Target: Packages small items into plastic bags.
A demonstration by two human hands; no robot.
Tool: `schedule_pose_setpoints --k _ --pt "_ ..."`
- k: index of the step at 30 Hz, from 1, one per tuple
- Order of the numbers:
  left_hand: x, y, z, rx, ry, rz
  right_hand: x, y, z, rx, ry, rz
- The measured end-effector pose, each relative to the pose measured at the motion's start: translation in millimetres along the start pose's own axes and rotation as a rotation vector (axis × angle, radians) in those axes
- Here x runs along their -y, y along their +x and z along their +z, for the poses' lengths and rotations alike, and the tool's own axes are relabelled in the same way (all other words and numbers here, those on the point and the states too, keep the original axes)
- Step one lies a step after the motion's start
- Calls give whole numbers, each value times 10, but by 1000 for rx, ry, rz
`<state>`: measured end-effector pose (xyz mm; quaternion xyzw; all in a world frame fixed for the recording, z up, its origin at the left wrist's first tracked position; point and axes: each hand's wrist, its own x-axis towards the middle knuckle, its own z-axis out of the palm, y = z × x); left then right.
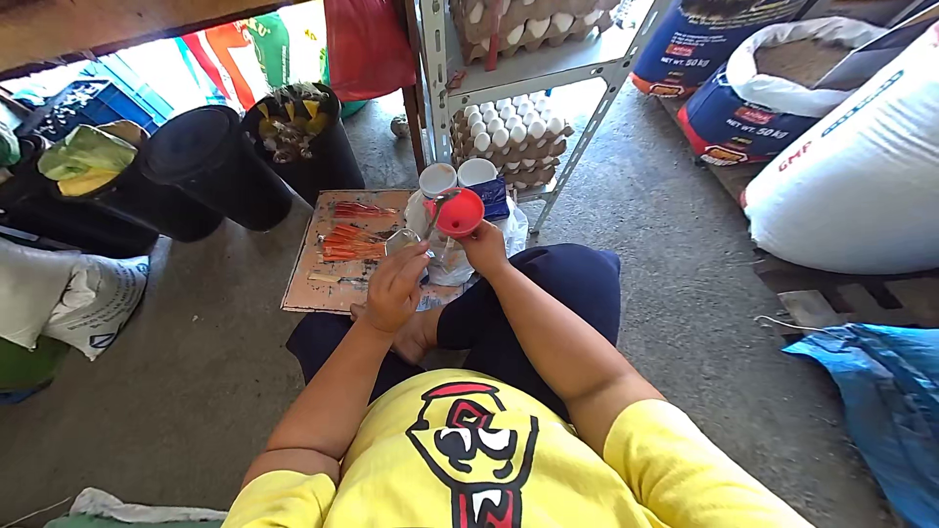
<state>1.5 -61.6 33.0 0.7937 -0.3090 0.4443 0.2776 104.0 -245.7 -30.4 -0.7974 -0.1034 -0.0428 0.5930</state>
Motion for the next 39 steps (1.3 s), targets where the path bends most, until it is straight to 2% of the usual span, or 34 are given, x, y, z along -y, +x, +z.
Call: schedule_pose_setpoints --k 2,5,8,10,14,18,21,23,26,29,31,34,39 --pt "-9 13 -3 43 -20 -34 -9 7 -8 14 3 11" --pt "-24 32 -11 -3 -19 -2 -16 45 -18 25 7 4" --pt "-40 48 -25 72 -6 -61 -22 40 -26 59 -10 6" --pt "-49 62 -37 24 -6 -53 -28 58 -33 84 -24 -7" --pt "-54 193 -113 59 -32 -99 138 158 -102 134 -24 -63" --pt "-78 533 -492 -188 27 -148 511 403 -275 175 53 -86" --pt "-76 828 -769 -421 -51 -105 964 602 -484 228 119 -132" --pt "-48 982 -838 -461 -141 -119 1319 701 -635 270 110 -205" --pt "10 1124 -782 -288 -299 -374 1779 782 -808 309 80 -262" --pt "106 1308 -596 34 -374 -718 2113 814 -893 323 122 -307" --pt "141 1480 -472 202 -404 -845 2277 806 -910 334 170 -323" --pt "129 1697 -318 263 -515 -861 2441 736 -899 357 232 -324" --pt "69 1911 -236 270 -650 -826 2578 615 -851 379 223 -302"
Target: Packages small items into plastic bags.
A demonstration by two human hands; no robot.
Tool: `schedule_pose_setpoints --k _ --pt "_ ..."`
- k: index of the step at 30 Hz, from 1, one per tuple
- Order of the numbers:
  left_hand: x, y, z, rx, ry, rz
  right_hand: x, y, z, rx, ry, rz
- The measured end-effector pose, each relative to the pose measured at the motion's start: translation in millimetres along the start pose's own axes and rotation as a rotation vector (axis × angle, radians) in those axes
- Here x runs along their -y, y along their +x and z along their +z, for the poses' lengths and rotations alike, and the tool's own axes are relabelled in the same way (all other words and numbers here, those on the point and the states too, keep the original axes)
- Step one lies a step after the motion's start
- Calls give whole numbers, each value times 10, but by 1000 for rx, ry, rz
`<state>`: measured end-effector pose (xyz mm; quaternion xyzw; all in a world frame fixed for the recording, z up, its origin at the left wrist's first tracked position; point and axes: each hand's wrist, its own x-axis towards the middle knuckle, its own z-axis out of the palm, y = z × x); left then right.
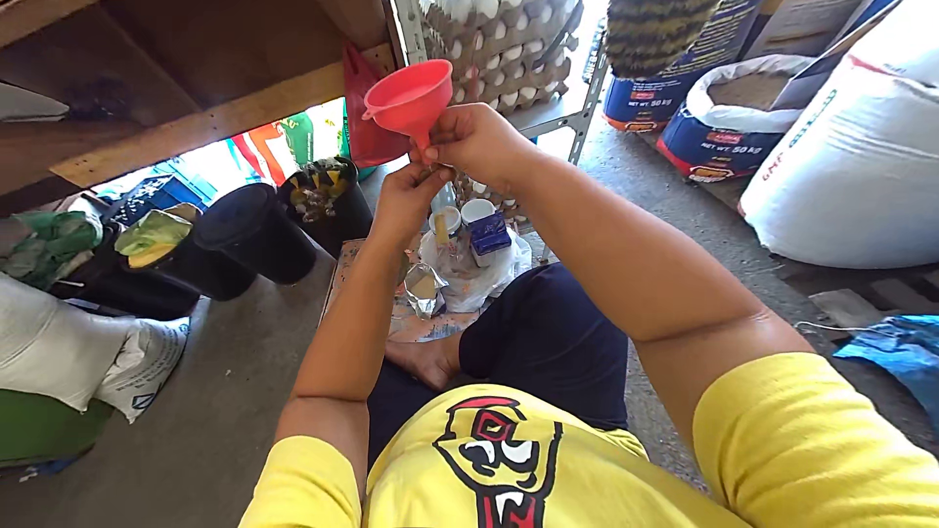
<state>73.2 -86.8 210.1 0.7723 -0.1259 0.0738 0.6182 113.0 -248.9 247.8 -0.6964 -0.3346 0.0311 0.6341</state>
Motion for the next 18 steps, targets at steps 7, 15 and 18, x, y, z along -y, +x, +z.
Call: schedule_pose_setpoints --k 7,15,18 --pt "74 -81 -37 46 176 9 103 25 -3 -49 -22 -89" --pt "240 -175 -7 39 222 -33 267 128 -41 -125 -14 -65" --pt "270 -180 -17 47 224 -36 317 131 -27 -133 -46 -37"
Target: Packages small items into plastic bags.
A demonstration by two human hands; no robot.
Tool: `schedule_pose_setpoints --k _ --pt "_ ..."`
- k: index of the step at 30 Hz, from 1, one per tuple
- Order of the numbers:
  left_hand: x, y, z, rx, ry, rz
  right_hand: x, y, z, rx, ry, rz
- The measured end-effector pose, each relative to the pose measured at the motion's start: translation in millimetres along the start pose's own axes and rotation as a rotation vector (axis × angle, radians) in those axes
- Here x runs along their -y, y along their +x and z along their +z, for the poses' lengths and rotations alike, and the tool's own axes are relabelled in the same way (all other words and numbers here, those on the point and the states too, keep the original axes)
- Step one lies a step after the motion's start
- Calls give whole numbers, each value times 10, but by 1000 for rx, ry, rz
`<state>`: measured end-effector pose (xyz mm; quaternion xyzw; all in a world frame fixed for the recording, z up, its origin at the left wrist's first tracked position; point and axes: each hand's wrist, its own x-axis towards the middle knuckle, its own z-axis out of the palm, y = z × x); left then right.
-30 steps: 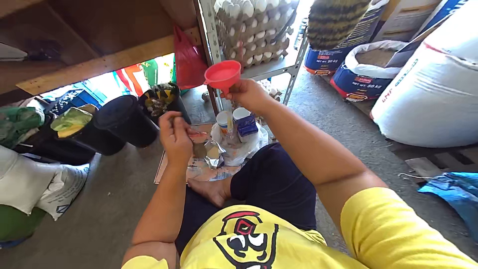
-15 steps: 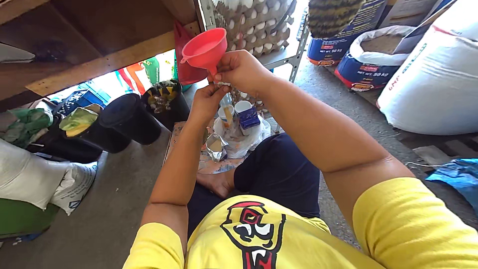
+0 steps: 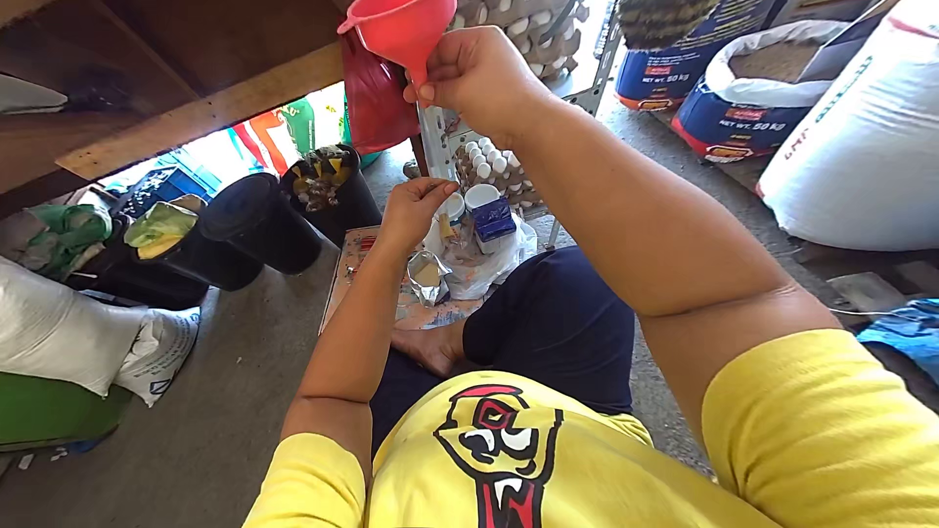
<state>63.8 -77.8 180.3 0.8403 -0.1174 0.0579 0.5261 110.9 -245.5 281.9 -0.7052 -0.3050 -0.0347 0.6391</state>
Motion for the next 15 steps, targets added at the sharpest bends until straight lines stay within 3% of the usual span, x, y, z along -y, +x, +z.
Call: schedule_pose_setpoints --k 5,10,15 --pt "70 -55 3 33 -92 -45 60 35 8 7 -18 25" --pt "436 -162 85 81 -187 -175 145 142 7 -41 -73 31" --pt "583 -268 159 13 -212 -235 219 172 32 -45 -78 29"
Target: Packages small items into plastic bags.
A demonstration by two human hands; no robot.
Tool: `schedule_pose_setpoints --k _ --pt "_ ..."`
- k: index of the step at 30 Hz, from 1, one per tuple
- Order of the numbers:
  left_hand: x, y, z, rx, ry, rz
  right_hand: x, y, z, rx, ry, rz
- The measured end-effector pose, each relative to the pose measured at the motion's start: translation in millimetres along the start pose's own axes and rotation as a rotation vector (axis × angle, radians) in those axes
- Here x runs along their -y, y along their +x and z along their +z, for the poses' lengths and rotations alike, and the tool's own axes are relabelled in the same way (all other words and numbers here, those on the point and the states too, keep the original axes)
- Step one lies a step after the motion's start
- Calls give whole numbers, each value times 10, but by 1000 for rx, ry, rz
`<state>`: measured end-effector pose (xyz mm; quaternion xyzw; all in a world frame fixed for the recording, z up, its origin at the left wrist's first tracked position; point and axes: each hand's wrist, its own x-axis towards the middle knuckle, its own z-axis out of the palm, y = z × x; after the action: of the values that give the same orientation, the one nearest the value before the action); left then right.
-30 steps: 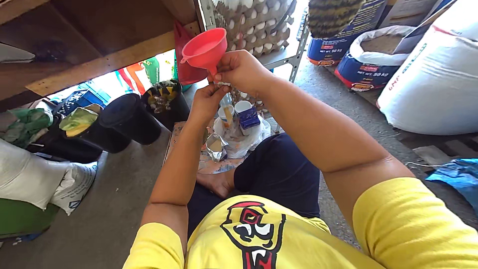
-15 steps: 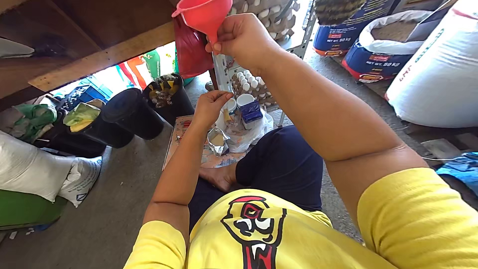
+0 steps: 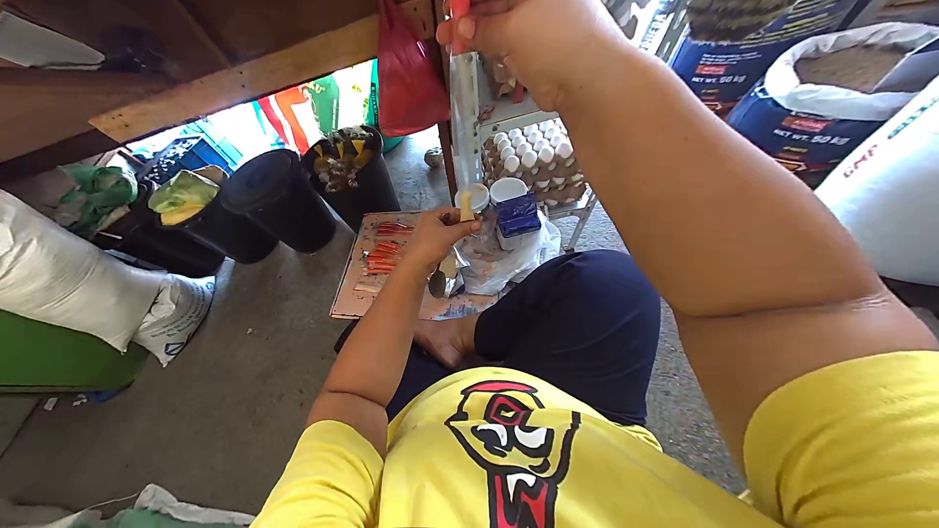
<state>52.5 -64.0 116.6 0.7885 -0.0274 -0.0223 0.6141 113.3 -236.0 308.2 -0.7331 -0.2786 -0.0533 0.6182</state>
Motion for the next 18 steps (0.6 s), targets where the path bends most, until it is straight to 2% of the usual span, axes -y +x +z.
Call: schedule_pose_setpoints --k 8,12,18 --pt "105 13 -1 -25 -24 -42 5 14 38 -16 4 -34" --pt "141 6 39 -27 -42 -35 33 -26 83 -55 -15 21" --pt "219 -70 -101 -67 345 49 -71 16 59 -17 -7 42"
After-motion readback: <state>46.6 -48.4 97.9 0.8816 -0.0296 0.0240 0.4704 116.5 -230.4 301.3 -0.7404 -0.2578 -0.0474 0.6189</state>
